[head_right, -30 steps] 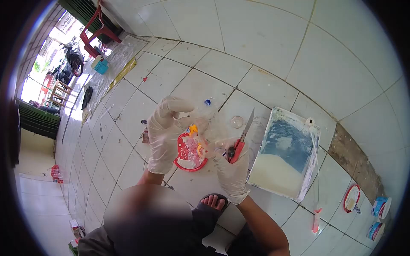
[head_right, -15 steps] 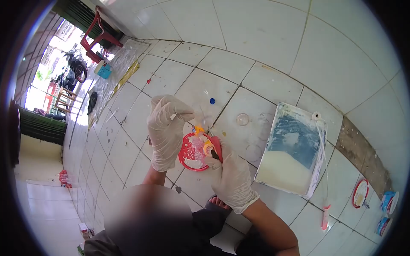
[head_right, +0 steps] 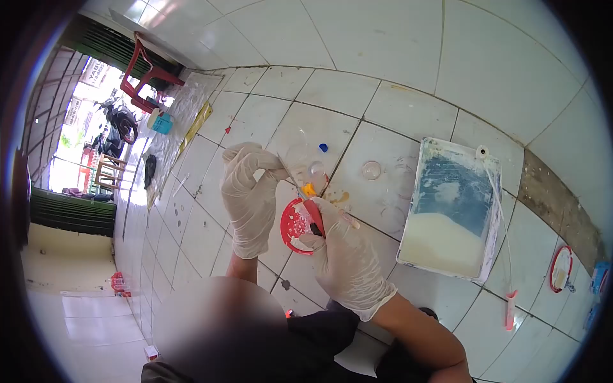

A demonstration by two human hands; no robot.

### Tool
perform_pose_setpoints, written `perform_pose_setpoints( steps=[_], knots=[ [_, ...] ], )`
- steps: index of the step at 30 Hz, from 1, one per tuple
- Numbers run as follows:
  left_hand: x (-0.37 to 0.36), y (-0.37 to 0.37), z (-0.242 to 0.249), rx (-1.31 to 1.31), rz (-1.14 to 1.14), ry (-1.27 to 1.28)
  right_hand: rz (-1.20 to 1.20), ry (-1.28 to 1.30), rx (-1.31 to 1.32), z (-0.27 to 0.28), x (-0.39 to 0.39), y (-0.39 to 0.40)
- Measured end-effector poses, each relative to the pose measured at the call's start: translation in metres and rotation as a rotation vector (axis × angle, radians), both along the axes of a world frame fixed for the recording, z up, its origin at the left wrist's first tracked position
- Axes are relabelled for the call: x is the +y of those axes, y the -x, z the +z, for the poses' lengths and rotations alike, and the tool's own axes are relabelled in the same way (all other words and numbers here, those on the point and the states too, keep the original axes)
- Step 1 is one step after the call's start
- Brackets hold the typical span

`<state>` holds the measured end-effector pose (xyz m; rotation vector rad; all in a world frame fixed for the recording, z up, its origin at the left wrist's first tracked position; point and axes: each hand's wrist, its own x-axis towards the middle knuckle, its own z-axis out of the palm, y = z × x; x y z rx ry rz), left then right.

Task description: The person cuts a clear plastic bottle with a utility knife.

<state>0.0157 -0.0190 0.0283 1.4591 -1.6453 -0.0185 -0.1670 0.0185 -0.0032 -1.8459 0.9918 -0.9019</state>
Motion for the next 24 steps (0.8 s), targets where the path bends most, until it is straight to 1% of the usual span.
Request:
perform_pose_setpoints(
  steps=[3, 5, 6, 8, 9, 11, 15, 18, 20, 21, 23, 24],
  knots=[
    [-0.001, -0.003, -0.001, 0.011, -0.023, 0.0, 0.004, -0.011, -0.038, -0.003, 0.0, -0.001],
    [-0.002, -0.003, 0.0, 0.024, -0.032, 0.021, -0.016, 0.093, -0.069, -0.005, -0.001, -0.002],
    [-0.002, -0.002, 0.0, 0.021, -0.036, 0.018, -0.019, 0.091, -0.072, -0.004, -0.001, -0.001],
    [0.0, 0.001, 0.001, 0.13, -0.048, 0.004, 0.002, -0.014, -0.08, -0.001, 0.0, -0.001],
    [0.0, 0.001, 0.001, 0.127, -0.051, 0.001, -0.001, -0.016, -0.083, -0.002, 0.001, -0.002],
    [0.0, 0.0, 0.0, 0.03, -0.01, 0.003, -0.022, -0.001, -0.055, -0.004, 0.003, -0.003],
    [0.001, 0.003, 0.003, -0.068, 0.029, 0.052, -0.039, -0.031, -0.069, -0.005, 0.005, -0.01],
    [0.001, 0.003, 0.005, -0.046, 0.045, 0.055, -0.057, -0.037, -0.146, -0.001, 0.007, -0.017],
    [0.001, 0.0, 0.004, -0.173, 0.072, 0.115, -0.064, -0.024, -0.208, -0.001, 0.009, -0.019],
    [0.001, 0.0, 0.005, -0.177, 0.07, 0.113, -0.066, -0.027, -0.212, -0.001, 0.01, -0.02],
    [0.001, 0.002, 0.006, -0.169, 0.065, 0.174, -0.086, 0.094, -0.075, -0.003, 0.011, -0.02],
    [0.001, 0.001, 0.005, -0.171, 0.057, 0.169, -0.093, 0.089, -0.077, -0.002, 0.013, -0.021]
  ],
)
